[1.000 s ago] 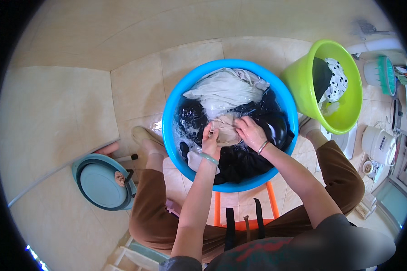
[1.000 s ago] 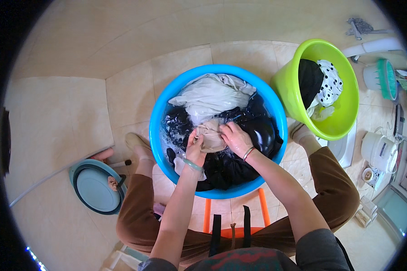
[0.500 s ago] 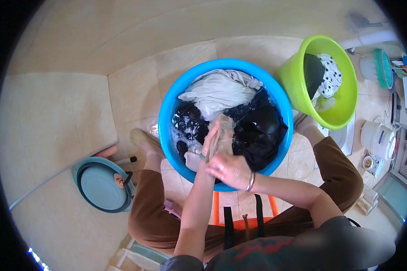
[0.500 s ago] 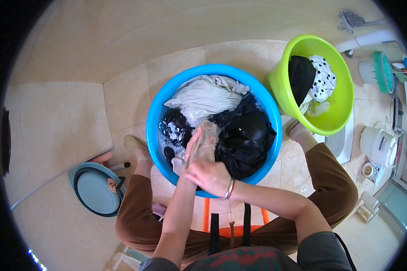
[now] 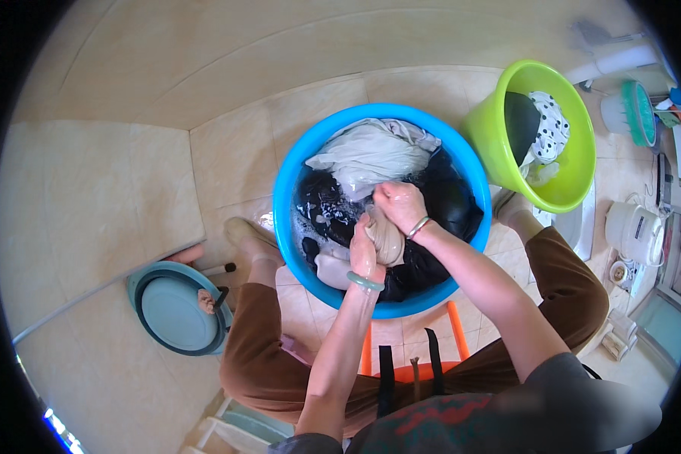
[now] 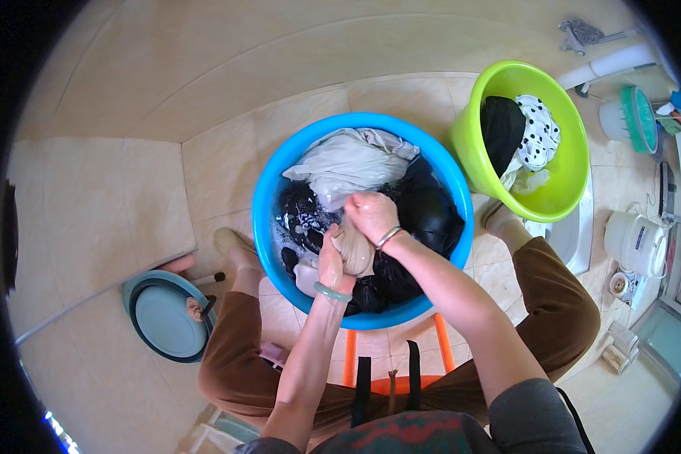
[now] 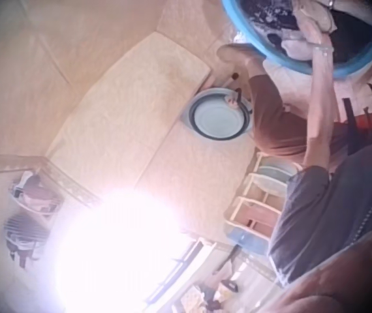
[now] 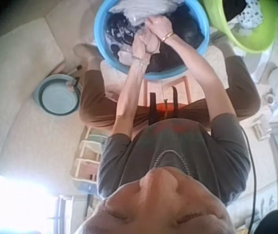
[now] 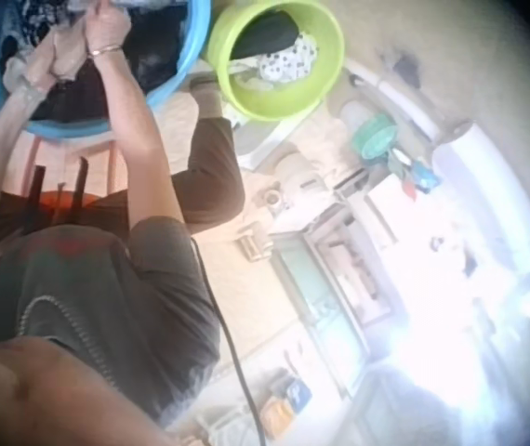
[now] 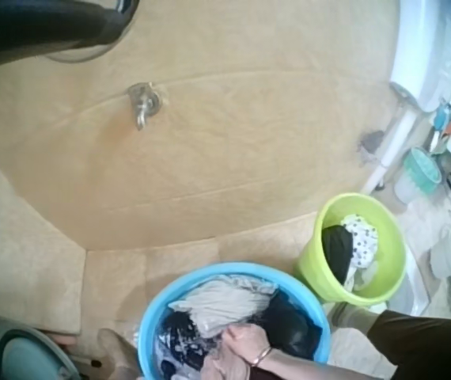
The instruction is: The person hand-washes various garments in a blue basin filled with soapy water. They scrub and rinse items one by one, including a white polka-dot cloth, a black garment, and a beige cloth, then transfer them to a green bucket.
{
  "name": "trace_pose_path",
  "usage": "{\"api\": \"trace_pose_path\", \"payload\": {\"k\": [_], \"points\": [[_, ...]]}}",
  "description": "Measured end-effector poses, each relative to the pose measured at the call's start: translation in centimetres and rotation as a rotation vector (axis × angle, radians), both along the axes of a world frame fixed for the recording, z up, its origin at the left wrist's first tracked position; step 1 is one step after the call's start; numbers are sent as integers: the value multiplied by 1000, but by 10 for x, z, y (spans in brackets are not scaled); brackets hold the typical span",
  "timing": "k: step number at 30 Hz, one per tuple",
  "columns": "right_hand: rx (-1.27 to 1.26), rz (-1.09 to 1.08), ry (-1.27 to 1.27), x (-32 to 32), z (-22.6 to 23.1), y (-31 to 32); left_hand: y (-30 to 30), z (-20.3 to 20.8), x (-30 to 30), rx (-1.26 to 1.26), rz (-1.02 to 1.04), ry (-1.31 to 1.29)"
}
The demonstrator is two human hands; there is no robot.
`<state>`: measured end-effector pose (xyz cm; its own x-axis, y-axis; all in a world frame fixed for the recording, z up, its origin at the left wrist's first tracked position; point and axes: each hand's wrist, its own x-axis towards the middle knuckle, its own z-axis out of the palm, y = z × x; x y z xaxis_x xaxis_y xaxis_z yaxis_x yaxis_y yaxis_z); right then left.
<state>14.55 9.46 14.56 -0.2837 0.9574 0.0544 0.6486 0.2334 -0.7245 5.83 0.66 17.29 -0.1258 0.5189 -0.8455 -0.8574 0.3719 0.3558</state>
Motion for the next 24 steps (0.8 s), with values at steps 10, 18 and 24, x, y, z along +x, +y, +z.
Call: {"api": "trace_pose_path", "payload": {"k": [10,18,24], "points": [[-1,328,-185,46,-45,-36,-14,-79,-42,68,-46,243],[-494,26,-444,27,-68,-13,0,-83,-21,47,-149,355],[-95,303,330,31,81,-56,-15,15,-12,-4,117,67]]}}
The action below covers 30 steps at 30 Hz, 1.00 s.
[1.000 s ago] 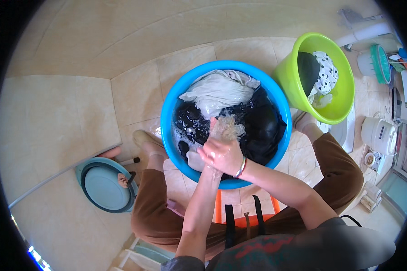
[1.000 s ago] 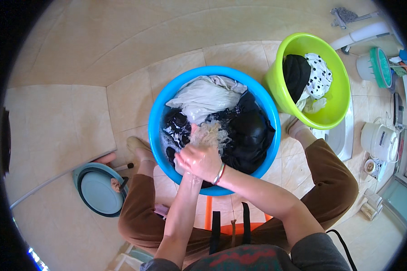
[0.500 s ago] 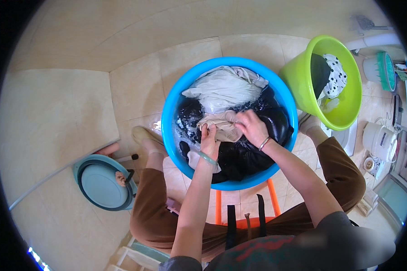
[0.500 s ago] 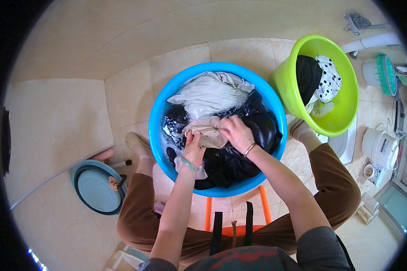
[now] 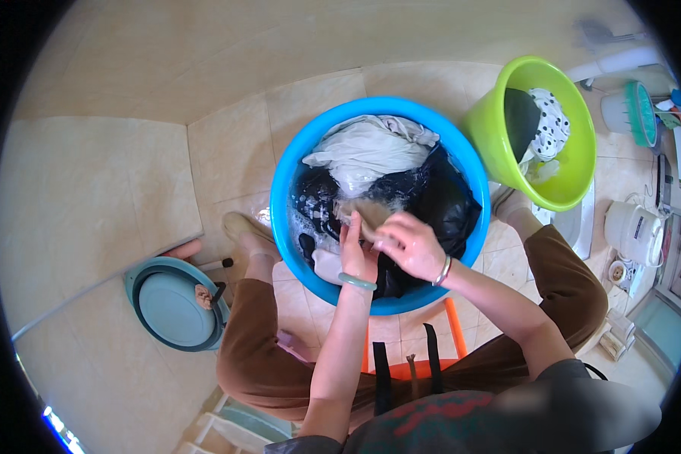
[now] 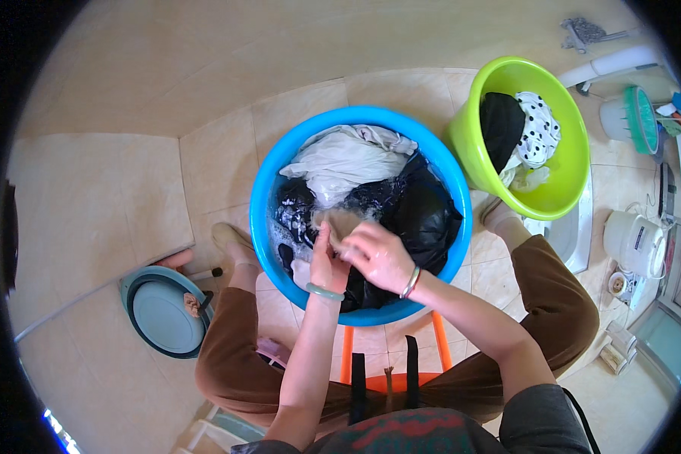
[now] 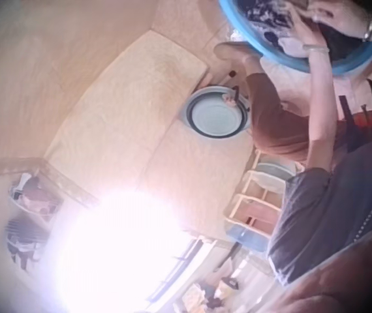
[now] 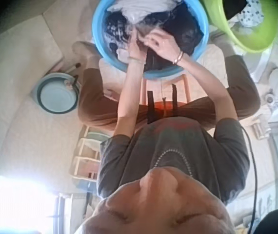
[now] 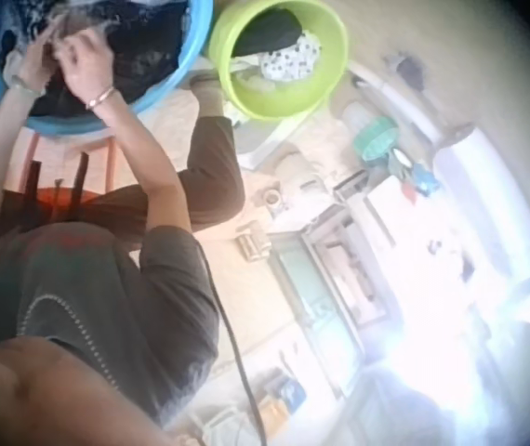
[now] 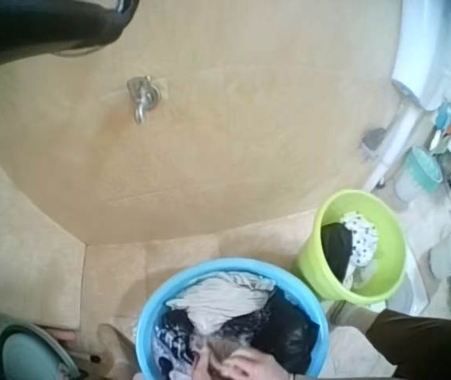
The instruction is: The person hand-washes various garments in a blue basin filled with soapy water. They scrub and rinse items one by one, including a white polka-dot cloth, a black garment, and a beige cloth, then transfer them to a green bucket.
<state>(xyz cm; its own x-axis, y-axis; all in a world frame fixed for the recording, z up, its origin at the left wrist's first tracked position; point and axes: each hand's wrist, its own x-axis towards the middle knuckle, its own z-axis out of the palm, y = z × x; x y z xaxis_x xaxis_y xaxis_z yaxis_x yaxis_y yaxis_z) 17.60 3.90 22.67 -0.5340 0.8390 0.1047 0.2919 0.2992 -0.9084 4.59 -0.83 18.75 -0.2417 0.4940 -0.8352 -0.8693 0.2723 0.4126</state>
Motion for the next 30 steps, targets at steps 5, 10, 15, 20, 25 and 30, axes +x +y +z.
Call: {"api": "trace_pose_path", "payload": {"k": [5,10,15,20,25,30], "points": [[10,338,106,-6,60,-16,-15,25,-27,435,-224,-895],[-246,-319,247,0,27,-5,-22,39,-6,160,-158,-86],[-1238,-334,751,0,12,2,-22,65,25,373,-250,-239],[-1088,-303,717,-2,2,-1,-24,72,32,416,-222,-494],[-751,-172,511,1,-5,2,-30,85,30,291,-526,-262],[-671,-44,471,4,-1,2,-32,86,30,238,-626,-249]]}}
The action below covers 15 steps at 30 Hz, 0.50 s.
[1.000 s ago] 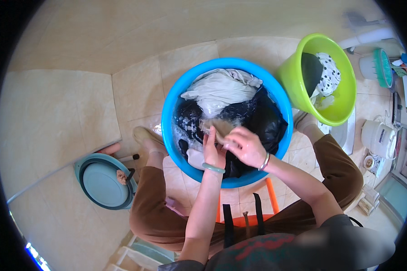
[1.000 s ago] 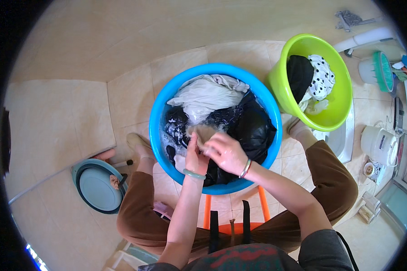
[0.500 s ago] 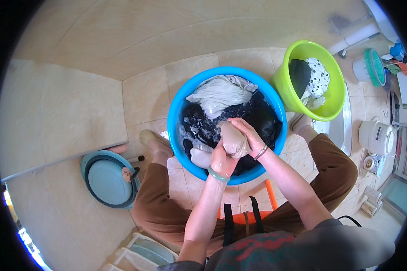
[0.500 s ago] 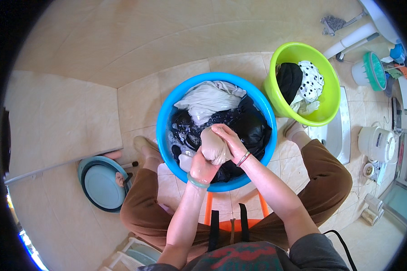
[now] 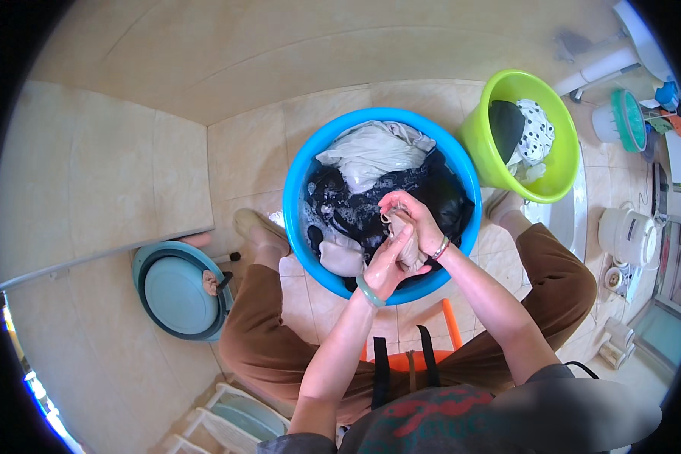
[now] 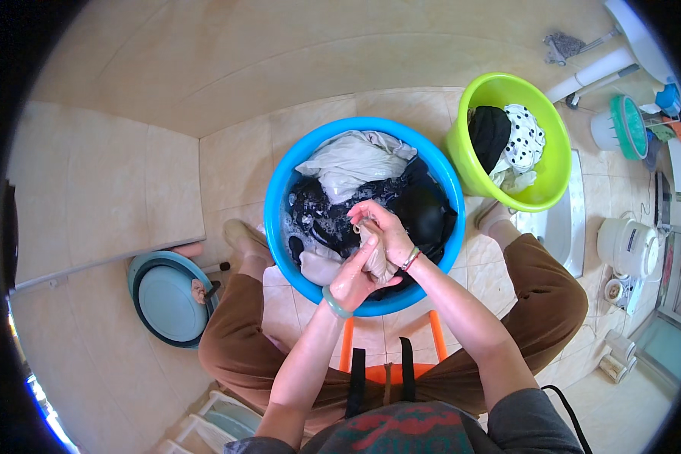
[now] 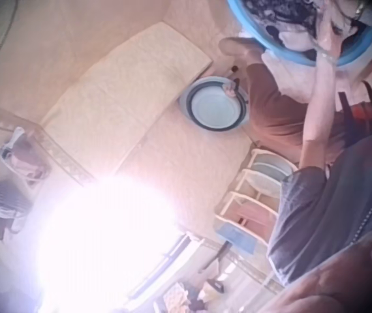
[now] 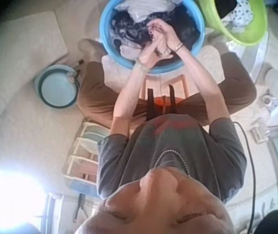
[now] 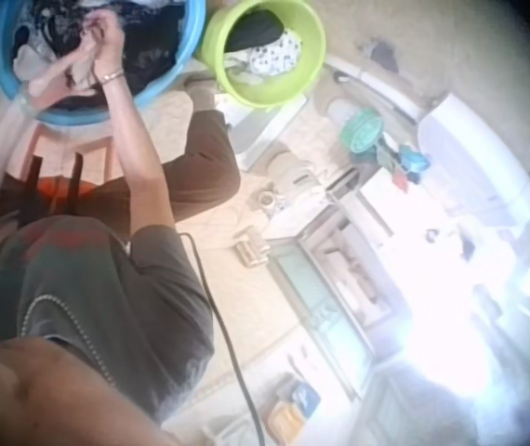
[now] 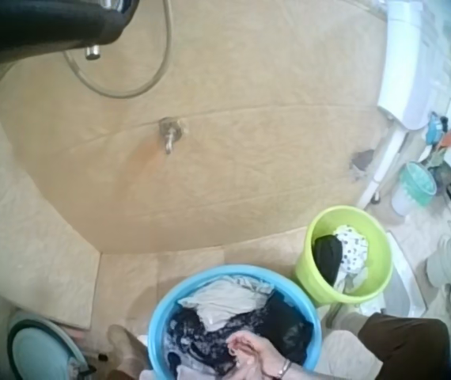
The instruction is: The person hand-washes various garments in a blue basin filled with soapy water. They scrub and rinse items one by one, including a white polka-dot cloth, a black garment, and a beige cloth, then transfer them to a green bucket.
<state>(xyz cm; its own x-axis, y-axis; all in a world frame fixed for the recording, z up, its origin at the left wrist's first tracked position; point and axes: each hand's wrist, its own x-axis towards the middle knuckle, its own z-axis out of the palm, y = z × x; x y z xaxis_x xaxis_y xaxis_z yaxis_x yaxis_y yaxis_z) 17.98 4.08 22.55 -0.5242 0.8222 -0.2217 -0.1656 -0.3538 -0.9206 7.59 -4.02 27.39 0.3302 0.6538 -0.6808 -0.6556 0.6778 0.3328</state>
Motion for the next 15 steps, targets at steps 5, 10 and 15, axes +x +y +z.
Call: {"api": "trace_pose_path", "payload": {"k": [5,10,15], "points": [[-141,233,28,13,-8,7,-1,-12,-4,28,-49,-58],[-449,132,162,18,-14,17,0,-13,5,-3,-5,-217],[-702,-65,328,19,-25,14,11,14,23,-56,249,-714]]}}
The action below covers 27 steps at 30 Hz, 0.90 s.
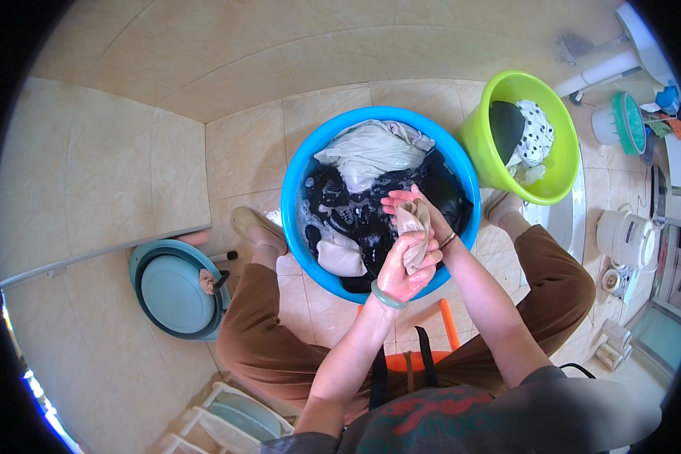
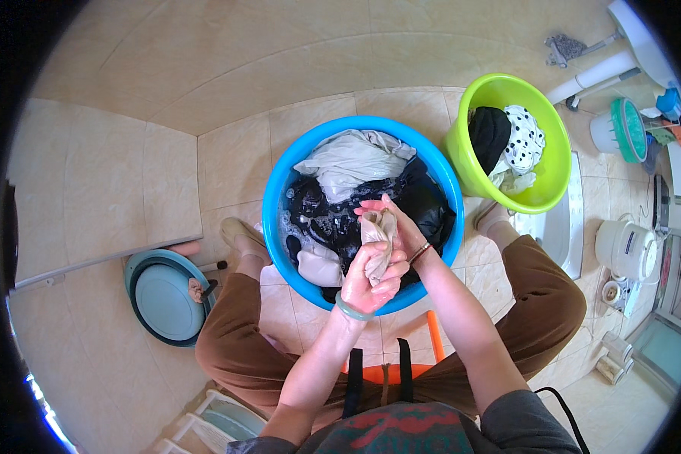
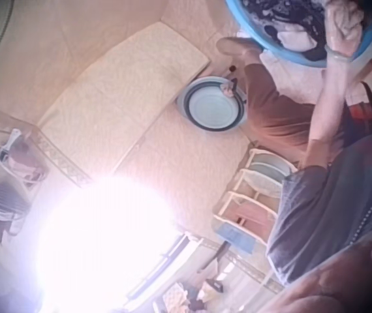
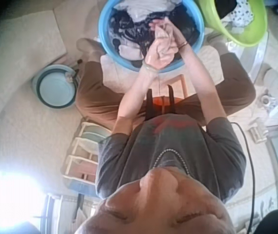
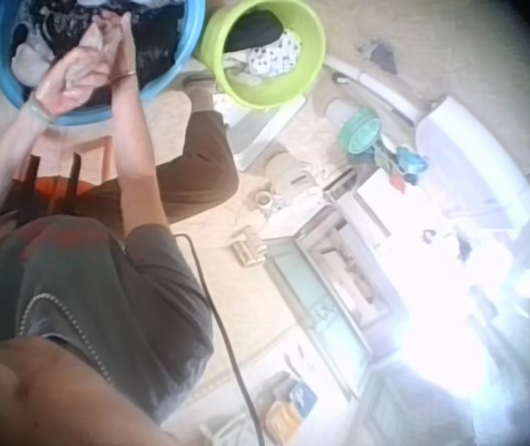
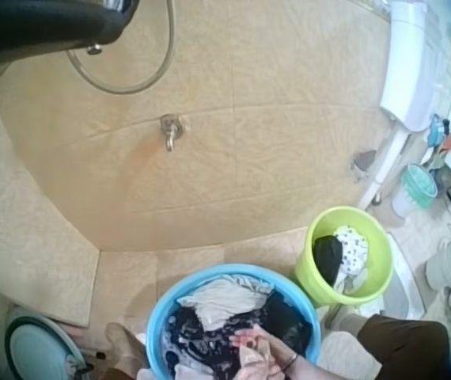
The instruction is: The person hand-washes various garments in a blue basin filled with soapy water. They scrub and rinse items one by one, including a white polka-dot cloth, a black garment, and a beige cloth, then transfer them to a green bucket.
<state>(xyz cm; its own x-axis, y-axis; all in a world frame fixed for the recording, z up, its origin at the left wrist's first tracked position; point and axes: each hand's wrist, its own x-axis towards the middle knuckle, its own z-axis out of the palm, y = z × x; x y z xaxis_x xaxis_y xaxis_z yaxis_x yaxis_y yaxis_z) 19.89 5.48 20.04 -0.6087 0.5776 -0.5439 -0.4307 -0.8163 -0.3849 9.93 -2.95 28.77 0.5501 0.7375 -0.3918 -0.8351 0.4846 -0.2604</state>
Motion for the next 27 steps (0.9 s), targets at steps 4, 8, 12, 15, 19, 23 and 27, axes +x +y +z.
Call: {"api": "trace_pose_path", "payload": {"k": [4,8,12,15,19,23,27], "points": [[126,30,189,16,-18,-9,4,12,9,71,123,-305],[86,-151,413,12,10,-23,3,20,16,-15,178,-380],[-9,-209,487,-1,37,-31,-1,-1,21,59,316,-568],[91,-161,761,-13,54,-28,-5,-13,26,23,304,-644],[77,-71,593,4,43,-10,-10,-5,24,69,248,-566],[33,104,407,-7,90,6,-19,9,7,86,105,-319],[88,219,295,-12,94,13,-11,16,-12,205,-134,-15]]}}
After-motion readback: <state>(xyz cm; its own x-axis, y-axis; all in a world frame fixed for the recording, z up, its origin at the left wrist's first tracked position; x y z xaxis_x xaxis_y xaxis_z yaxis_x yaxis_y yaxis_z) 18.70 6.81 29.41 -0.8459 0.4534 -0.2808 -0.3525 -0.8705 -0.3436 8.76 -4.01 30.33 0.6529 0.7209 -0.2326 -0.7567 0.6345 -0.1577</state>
